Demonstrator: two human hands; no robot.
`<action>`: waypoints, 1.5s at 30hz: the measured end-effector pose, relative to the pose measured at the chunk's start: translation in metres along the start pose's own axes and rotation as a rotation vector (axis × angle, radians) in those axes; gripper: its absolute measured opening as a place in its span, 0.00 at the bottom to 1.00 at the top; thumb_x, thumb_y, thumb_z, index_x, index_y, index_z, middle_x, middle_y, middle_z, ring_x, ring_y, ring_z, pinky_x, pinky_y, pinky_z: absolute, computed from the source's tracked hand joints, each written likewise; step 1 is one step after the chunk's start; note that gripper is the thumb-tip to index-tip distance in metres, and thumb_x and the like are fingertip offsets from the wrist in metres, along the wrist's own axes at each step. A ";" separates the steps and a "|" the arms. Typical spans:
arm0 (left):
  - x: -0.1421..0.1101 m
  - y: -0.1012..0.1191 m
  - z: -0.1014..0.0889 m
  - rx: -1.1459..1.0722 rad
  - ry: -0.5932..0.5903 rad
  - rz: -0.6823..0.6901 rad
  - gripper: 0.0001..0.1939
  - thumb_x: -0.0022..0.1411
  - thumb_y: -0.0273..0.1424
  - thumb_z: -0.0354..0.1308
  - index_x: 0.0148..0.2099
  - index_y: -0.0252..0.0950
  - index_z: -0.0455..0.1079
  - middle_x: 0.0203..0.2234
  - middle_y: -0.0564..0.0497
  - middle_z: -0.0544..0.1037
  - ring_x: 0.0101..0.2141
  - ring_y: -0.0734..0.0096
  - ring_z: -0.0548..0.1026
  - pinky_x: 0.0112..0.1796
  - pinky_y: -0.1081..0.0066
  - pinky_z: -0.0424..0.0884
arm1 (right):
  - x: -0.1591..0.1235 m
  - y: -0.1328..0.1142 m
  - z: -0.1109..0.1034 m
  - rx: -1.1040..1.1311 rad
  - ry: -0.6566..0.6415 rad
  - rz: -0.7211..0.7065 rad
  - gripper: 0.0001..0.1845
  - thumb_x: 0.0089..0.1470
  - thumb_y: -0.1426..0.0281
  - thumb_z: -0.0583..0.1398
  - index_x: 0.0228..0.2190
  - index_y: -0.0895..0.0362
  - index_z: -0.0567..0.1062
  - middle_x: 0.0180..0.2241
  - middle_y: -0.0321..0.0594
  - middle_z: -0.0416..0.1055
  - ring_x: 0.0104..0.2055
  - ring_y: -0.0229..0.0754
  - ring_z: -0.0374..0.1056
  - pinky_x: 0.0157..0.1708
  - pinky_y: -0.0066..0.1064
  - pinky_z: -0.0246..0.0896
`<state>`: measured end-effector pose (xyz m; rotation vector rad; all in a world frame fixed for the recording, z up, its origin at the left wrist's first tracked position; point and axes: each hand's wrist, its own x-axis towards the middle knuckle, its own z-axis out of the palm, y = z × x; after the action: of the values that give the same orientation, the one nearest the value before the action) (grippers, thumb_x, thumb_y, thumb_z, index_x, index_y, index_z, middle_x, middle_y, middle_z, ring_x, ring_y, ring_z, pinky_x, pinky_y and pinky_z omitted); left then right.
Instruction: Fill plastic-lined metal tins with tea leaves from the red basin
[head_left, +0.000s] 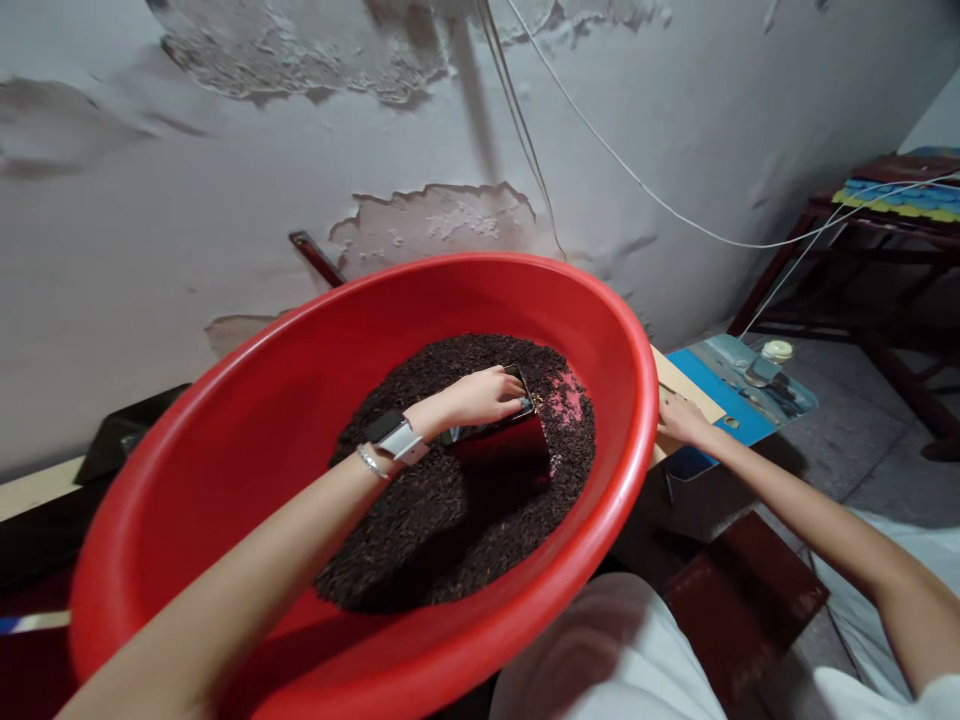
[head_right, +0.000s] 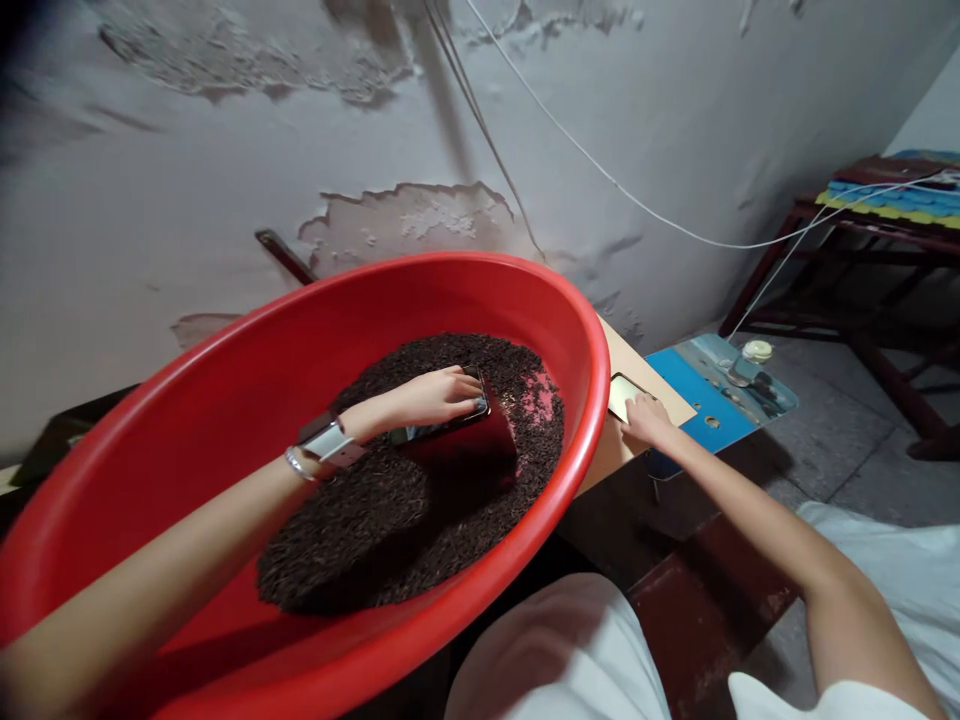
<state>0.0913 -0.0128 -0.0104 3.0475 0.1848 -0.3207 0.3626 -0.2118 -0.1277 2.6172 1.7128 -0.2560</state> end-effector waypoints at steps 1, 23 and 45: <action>-0.004 0.000 0.000 -0.045 0.056 -0.025 0.16 0.63 0.31 0.42 0.38 0.36 0.73 0.42 0.49 0.77 0.42 0.68 0.72 0.49 0.67 0.60 | -0.003 -0.002 0.008 -0.028 0.007 0.004 0.22 0.49 0.67 0.58 0.46 0.62 0.69 0.45 0.56 0.67 0.48 0.51 0.63 0.44 0.36 0.55; -0.086 0.007 -0.024 -0.232 1.094 -0.648 0.18 0.65 0.36 0.39 0.48 0.34 0.65 0.43 0.45 0.72 0.44 0.67 0.71 0.47 0.64 0.66 | 0.010 -0.173 -0.159 0.988 -0.148 -0.566 0.14 0.45 0.62 0.62 0.31 0.57 0.69 0.29 0.38 0.69 0.29 0.38 0.65 0.27 0.28 0.60; -0.052 0.010 0.039 -0.041 0.244 -0.369 0.56 0.46 0.52 0.58 0.65 0.22 0.38 0.63 0.30 0.41 0.63 0.49 0.39 0.59 0.54 0.38 | 0.068 -0.203 -0.070 0.218 0.170 -0.754 0.20 0.63 0.63 0.42 0.47 0.62 0.64 0.48 0.51 0.63 0.51 0.46 0.60 0.51 0.40 0.53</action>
<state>0.0343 -0.0314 -0.0374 2.9886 0.7615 0.0392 0.2142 -0.0614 -0.0504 2.0175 2.8103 -0.2273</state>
